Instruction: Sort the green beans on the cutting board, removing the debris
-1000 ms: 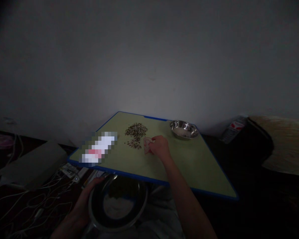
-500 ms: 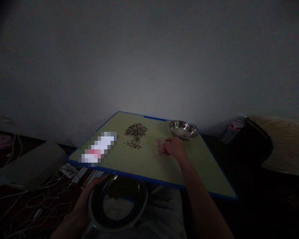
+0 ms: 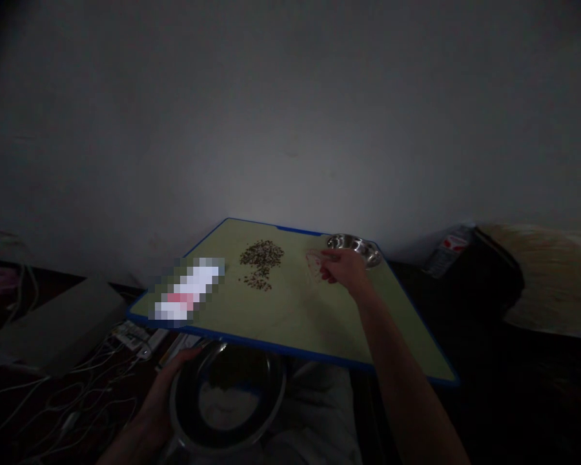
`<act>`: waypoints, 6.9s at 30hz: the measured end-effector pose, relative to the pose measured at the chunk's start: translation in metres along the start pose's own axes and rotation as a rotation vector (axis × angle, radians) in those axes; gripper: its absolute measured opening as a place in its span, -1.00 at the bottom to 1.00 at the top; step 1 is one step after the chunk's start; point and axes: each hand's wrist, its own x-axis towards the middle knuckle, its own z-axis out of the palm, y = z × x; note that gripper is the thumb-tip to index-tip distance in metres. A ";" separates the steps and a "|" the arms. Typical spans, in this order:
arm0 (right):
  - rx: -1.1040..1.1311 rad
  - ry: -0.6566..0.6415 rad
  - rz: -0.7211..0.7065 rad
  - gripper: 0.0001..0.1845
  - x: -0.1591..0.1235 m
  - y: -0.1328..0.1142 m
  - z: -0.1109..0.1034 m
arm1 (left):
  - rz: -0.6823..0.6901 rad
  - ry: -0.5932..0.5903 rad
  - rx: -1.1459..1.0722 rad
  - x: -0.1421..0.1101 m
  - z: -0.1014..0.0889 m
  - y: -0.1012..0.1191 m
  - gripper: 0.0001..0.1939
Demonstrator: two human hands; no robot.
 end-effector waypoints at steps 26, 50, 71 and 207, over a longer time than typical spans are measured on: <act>-0.341 -0.138 -0.413 -0.59 -0.022 0.013 0.074 | -0.014 -0.037 0.006 -0.001 0.003 0.000 -0.74; -0.238 -0.185 -0.488 -0.61 -0.026 0.013 0.076 | -0.004 -0.043 -0.021 -0.004 0.004 0.000 -0.73; -0.196 -0.242 -0.504 -0.63 -0.024 0.012 0.076 | -0.023 -0.043 -0.019 -0.002 0.001 -0.003 -0.77; -0.227 -0.199 -0.346 -0.60 -0.036 0.024 0.053 | -0.050 -0.135 -0.024 0.000 -0.003 -0.007 -0.76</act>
